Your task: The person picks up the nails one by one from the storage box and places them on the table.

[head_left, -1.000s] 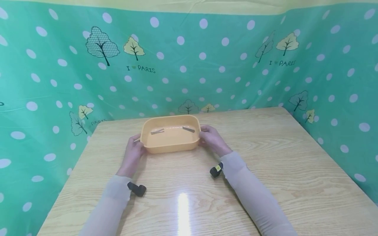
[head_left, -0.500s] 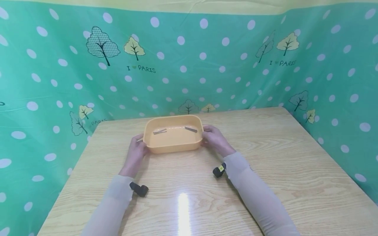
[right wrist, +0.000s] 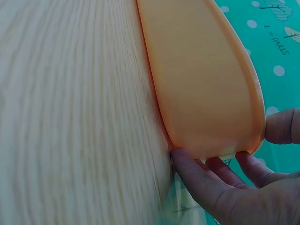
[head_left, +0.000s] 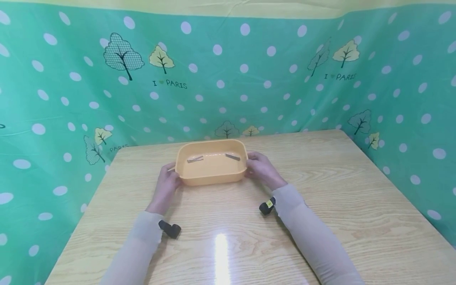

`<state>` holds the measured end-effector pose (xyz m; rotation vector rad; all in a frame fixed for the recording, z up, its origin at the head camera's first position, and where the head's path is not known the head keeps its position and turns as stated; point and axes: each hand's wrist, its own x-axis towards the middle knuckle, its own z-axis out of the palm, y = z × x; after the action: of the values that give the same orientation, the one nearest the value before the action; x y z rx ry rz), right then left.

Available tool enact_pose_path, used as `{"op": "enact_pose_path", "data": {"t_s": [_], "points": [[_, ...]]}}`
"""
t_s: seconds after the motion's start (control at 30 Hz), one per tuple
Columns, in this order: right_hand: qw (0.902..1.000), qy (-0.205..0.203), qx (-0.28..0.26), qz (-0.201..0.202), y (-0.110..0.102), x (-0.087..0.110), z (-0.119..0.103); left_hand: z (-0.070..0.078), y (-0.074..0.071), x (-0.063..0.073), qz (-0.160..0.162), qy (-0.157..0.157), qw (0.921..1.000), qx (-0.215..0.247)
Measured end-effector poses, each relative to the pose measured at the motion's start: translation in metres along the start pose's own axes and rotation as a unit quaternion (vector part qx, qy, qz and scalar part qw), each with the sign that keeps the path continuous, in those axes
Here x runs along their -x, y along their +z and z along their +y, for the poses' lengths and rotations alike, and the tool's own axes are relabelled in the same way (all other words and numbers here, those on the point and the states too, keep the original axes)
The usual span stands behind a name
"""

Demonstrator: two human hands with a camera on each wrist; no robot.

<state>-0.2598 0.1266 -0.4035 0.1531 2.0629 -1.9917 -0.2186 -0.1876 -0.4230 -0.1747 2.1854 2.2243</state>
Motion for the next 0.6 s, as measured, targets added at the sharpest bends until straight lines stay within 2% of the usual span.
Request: {"op": "enact_pose_path", "data": {"t_s": [0.6], "points": [[1.0000, -0.002, -0.002, -0.004, -0.0093, -0.0006, 0.0030, -0.0013, 0.0056, -0.0008, -0.014, -0.003, 0.9995, -0.029]]}}
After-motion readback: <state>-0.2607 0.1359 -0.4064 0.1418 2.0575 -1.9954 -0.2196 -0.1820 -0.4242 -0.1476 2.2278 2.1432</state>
